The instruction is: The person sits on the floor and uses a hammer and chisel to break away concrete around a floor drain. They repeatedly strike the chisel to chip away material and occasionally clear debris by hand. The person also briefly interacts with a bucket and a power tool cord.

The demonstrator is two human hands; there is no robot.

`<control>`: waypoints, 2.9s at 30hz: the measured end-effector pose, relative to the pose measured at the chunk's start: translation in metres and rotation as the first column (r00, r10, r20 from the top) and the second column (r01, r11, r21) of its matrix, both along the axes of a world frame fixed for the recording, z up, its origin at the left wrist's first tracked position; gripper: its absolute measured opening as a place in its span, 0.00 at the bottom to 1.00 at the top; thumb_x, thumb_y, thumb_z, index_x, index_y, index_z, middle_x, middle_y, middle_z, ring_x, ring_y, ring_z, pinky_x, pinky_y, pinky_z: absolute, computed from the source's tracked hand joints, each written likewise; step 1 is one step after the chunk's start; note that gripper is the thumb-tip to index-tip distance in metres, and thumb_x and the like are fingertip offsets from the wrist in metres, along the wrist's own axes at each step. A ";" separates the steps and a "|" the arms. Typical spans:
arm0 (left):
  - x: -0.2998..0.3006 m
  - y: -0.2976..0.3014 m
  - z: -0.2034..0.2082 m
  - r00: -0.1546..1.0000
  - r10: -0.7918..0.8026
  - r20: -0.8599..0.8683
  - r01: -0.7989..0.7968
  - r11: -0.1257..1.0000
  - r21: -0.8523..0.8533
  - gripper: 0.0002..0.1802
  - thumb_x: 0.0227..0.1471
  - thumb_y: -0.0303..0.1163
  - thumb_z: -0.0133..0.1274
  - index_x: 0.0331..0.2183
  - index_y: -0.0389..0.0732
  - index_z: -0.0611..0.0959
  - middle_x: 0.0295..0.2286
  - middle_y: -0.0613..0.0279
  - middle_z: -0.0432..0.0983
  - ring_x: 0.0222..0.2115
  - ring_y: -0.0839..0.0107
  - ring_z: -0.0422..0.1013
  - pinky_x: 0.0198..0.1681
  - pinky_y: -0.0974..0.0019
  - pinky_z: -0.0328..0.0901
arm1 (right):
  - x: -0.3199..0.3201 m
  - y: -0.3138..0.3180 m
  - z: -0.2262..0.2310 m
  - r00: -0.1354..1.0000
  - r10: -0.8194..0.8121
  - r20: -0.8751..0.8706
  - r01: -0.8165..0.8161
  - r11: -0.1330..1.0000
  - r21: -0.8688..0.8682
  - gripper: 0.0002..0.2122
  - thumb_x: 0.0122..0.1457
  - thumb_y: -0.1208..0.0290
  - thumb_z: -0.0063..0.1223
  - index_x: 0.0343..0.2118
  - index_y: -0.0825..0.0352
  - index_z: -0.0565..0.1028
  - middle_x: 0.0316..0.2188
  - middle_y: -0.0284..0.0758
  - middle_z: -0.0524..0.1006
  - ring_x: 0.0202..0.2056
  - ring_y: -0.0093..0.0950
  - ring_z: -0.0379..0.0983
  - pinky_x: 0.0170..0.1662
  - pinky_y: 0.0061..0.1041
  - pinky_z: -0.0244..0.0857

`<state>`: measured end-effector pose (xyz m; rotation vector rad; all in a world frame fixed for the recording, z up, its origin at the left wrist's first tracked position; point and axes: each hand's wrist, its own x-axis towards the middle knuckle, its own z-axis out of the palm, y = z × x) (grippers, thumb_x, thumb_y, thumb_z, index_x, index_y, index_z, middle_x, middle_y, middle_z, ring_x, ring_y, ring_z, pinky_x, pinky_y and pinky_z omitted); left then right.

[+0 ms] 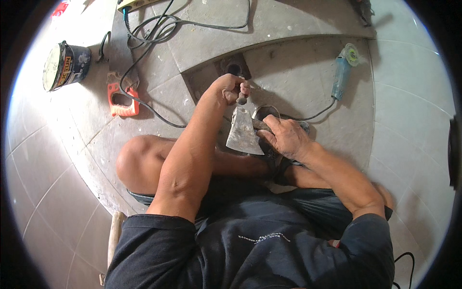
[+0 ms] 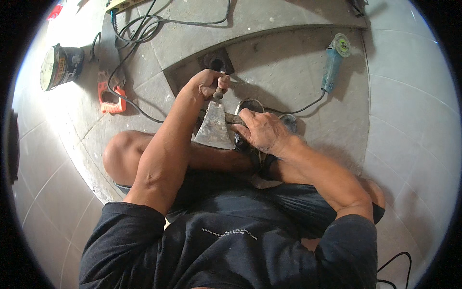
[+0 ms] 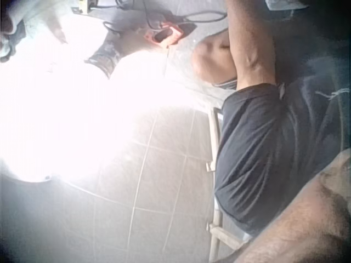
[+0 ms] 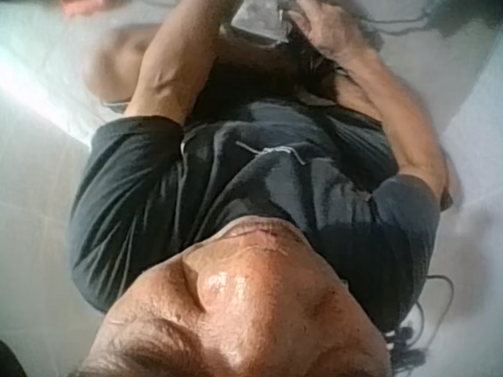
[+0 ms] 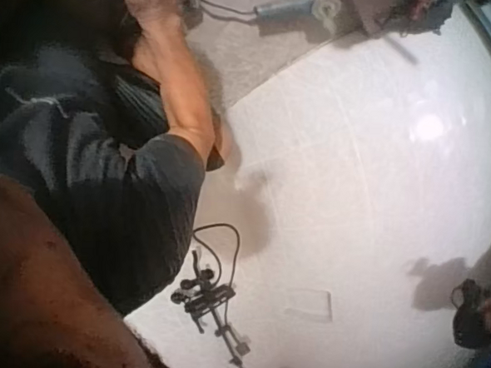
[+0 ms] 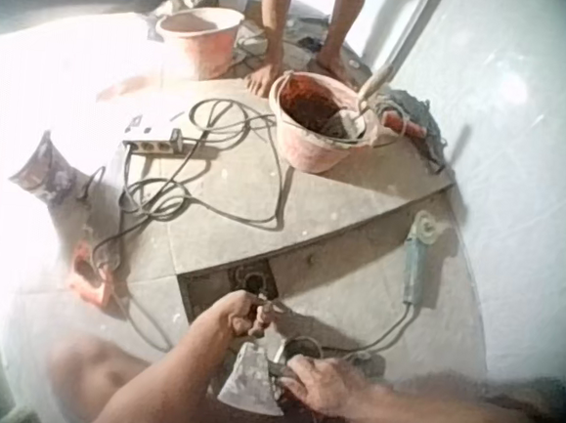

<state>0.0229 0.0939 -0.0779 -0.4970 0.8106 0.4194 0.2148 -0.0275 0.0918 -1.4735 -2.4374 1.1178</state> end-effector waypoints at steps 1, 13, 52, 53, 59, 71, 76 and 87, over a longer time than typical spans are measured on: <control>0.001 0.000 0.000 1.000 0.026 0.011 -0.026 1.000 -0.014 0.07 0.65 0.22 0.37 0.36 0.28 0.69 0.25 0.60 0.66 0.18 0.76 0.59 0.19 0.71 0.59 | 0.001 0.000 -0.001 1.000 0.012 -0.025 -0.011 0.999 0.030 0.17 0.68 0.57 0.52 0.36 0.69 0.67 0.26 0.50 0.79 0.30 0.51 0.80 0.31 0.44 0.74; -0.002 0.004 0.004 1.000 -0.011 0.028 0.012 0.999 -0.035 0.07 0.65 0.21 0.35 0.32 0.34 0.67 0.23 0.65 0.60 0.17 0.78 0.53 0.16 0.73 0.54 | -0.009 -0.001 -0.004 0.981 0.019 -0.191 -0.017 1.000 0.015 0.18 0.70 0.57 0.50 0.35 0.71 0.64 0.21 0.54 0.74 0.28 0.58 0.76 0.29 0.46 0.69; -0.006 -0.007 -0.006 1.000 -0.007 0.017 0.006 0.998 0.068 0.06 0.62 0.18 0.38 0.38 0.29 0.70 0.25 0.62 0.63 0.18 0.77 0.55 0.17 0.73 0.55 | -0.002 0.000 0.006 0.958 0.280 -0.069 -0.263 0.946 0.188 0.22 0.66 0.50 0.51 0.33 0.68 0.67 0.25 0.48 0.78 0.30 0.49 0.79 0.32 0.43 0.75; -0.004 -0.007 -0.006 1.000 -0.008 0.019 0.007 0.998 0.061 0.07 0.61 0.16 0.38 0.41 0.28 0.70 0.25 0.61 0.64 0.19 0.77 0.56 0.16 0.73 0.55 | -0.004 0.005 0.001 0.990 0.126 0.059 -0.131 0.987 0.096 0.22 0.66 0.49 0.52 0.32 0.68 0.67 0.26 0.47 0.78 0.30 0.49 0.79 0.32 0.43 0.75; -0.007 -0.012 -0.006 1.000 -0.010 0.016 0.008 0.996 0.090 0.09 0.60 0.16 0.38 0.42 0.29 0.70 0.25 0.63 0.63 0.19 0.77 0.56 0.17 0.74 0.55 | -0.011 -0.007 0.010 0.976 0.217 -0.007 -0.212 0.961 0.176 0.21 0.67 0.51 0.52 0.33 0.69 0.70 0.23 0.51 0.80 0.28 0.49 0.82 0.30 0.45 0.78; -0.004 -0.012 -0.008 0.999 -0.044 -0.008 0.045 0.991 0.126 0.09 0.62 0.18 0.37 0.42 0.30 0.71 0.26 0.63 0.63 0.20 0.77 0.55 0.18 0.72 0.54 | 0.002 -0.003 -0.014 0.973 0.148 0.179 -0.172 0.977 0.123 0.22 0.65 0.49 0.53 0.31 0.68 0.68 0.23 0.42 0.76 0.28 0.44 0.81 0.31 0.39 0.77; -0.004 -0.020 -0.011 0.997 -0.045 -0.061 0.054 0.986 0.157 0.08 0.62 0.18 0.38 0.42 0.31 0.71 0.25 0.65 0.62 0.20 0.77 0.55 0.19 0.72 0.54 | -0.014 -0.014 0.004 0.985 0.171 -0.028 -0.163 0.969 0.187 0.21 0.64 0.53 0.56 0.31 0.69 0.69 0.22 0.48 0.78 0.28 0.49 0.81 0.31 0.43 0.76; -0.005 -0.018 -0.004 0.997 -0.052 -0.059 0.061 0.982 0.177 0.07 0.61 0.18 0.39 0.40 0.30 0.71 0.25 0.65 0.62 0.20 0.77 0.55 0.19 0.73 0.52 | -0.002 -0.013 -0.010 0.981 0.161 0.108 -0.171 0.980 0.100 0.21 0.65 0.51 0.54 0.33 0.69 0.70 0.24 0.48 0.80 0.27 0.45 0.82 0.29 0.40 0.78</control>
